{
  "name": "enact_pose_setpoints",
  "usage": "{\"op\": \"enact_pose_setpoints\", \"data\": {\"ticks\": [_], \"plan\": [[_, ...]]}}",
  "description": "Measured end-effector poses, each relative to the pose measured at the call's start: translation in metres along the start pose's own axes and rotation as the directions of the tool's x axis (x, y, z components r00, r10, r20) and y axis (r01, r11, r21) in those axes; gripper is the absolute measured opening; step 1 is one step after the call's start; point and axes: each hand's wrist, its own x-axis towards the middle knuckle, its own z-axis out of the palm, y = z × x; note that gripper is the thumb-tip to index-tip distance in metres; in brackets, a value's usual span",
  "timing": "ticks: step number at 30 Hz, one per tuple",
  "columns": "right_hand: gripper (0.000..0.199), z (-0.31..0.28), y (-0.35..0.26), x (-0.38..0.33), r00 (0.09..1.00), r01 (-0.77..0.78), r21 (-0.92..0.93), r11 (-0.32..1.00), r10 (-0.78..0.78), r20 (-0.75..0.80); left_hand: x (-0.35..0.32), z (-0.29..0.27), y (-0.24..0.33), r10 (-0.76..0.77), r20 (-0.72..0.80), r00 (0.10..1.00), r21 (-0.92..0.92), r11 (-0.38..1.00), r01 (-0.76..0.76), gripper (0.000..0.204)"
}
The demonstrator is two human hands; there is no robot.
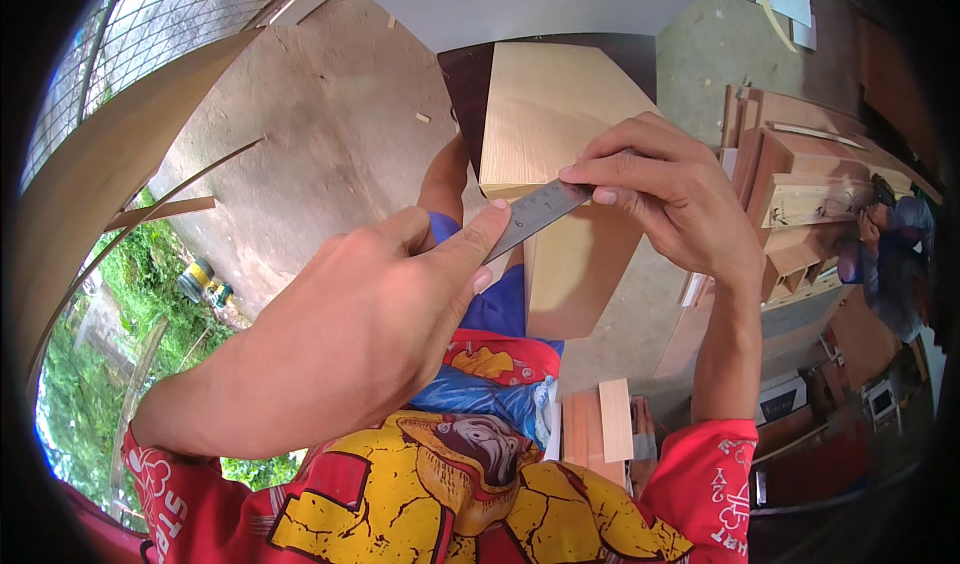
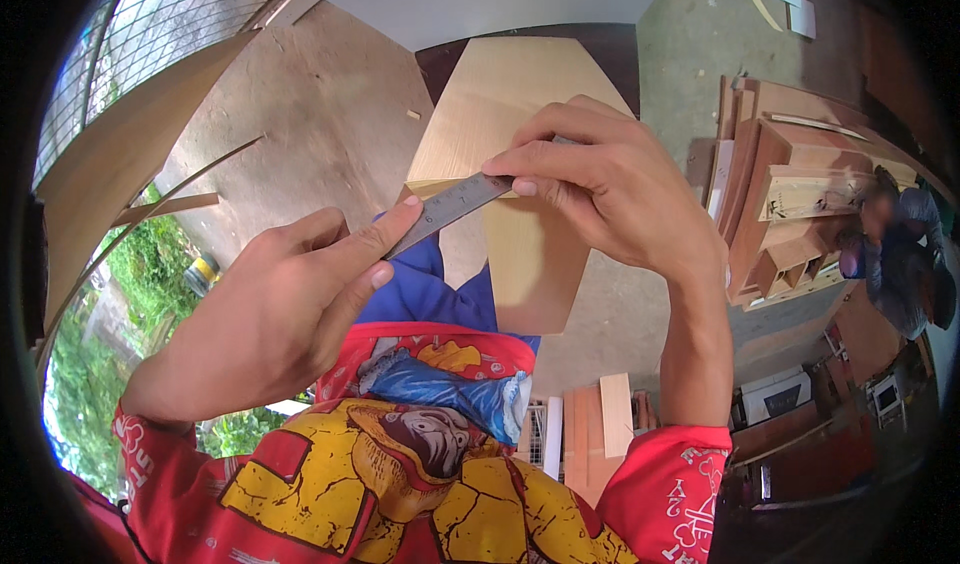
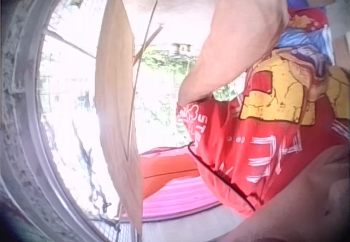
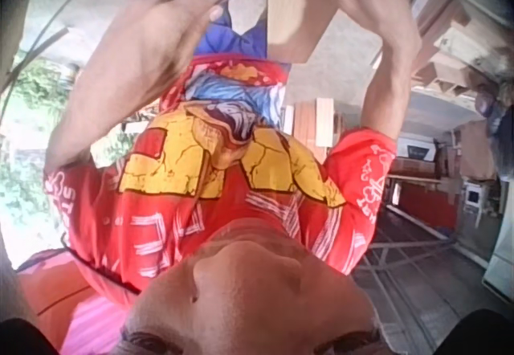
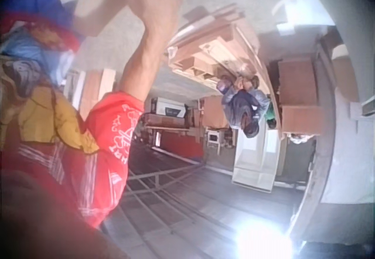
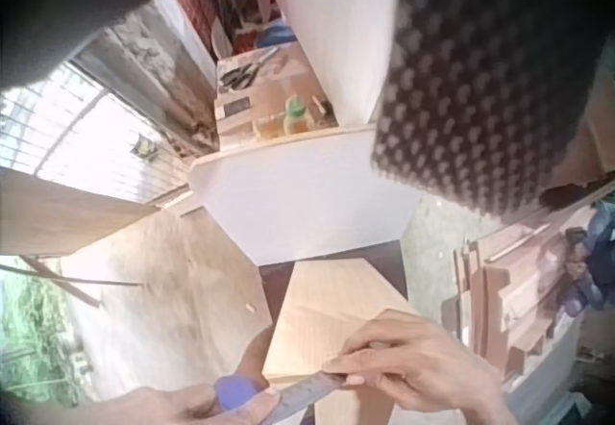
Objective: The person measures and marks a wooden piece using a ruler and pencil, then hammers a small wooden dowel into a pre-drilled hole. The person continues to measure and mark the wooden piece.
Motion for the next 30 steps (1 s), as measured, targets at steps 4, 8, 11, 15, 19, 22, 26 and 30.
{"op": "enact_pose_setpoints", "data": {"ticks": [4,8,11,15,19,22,26,30], "plan": [[0.022,0.002,0.000,0.003,0.999,0.028,-0.039,0.999,-0.029,-0.017,0.004,-0.003,0.001,-0.014,0.029,0.999,-0.002,1.000,0.014,0.053],[0.024,0.003,0.000,0.002,0.999,0.048,-0.072,0.996,-0.050,-0.022,0.004,0.001,-0.001,0.014,0.007,1.000,0.017,1.000,-0.014,0.053],[0.030,0.004,0.001,0.000,0.995,0.089,-0.094,0.992,-0.092,-0.027,0.005,0.003,-0.003,-0.001,0.006,1.000,0.003,1.000,0.001,0.054],[0.043,0.011,-0.002,-0.009,0.991,0.109,-0.182,0.977,-0.121,-0.056,0.005,0.001,-0.001,-0.005,0.015,1.000,-0.002,1.000,0.005,0.054],[0.039,0.021,0.004,-0.012,0.974,0.127,-0.352,0.927,-0.183,-0.132,0.003,0.003,0.003,-0.033,-0.010,0.999,-0.026,0.999,0.033,0.055],[0.040,0.022,0.004,-0.014,0.970,0.122,-0.392,0.912,-0.194,-0.148,0.005,0.002,0.000,-0.027,0.010,1.000,-0.005,1.000,0.027,0.056],[0.039,0.019,0.003,-0.014,0.979,0.109,-0.381,0.918,-0.165,-0.117,0.008,-0.001,-0.009,-0.022,0.013,1.000,-0.042,0.999,0.022,0.054],[0.037,0.017,0.001,-0.015,0.986,0.099,-0.367,0.925,-0.142,-0.092,0.011,-0.002,-0.009,-0.051,-0.020,0.999,-0.125,0.991,0.048,0.049]]}}
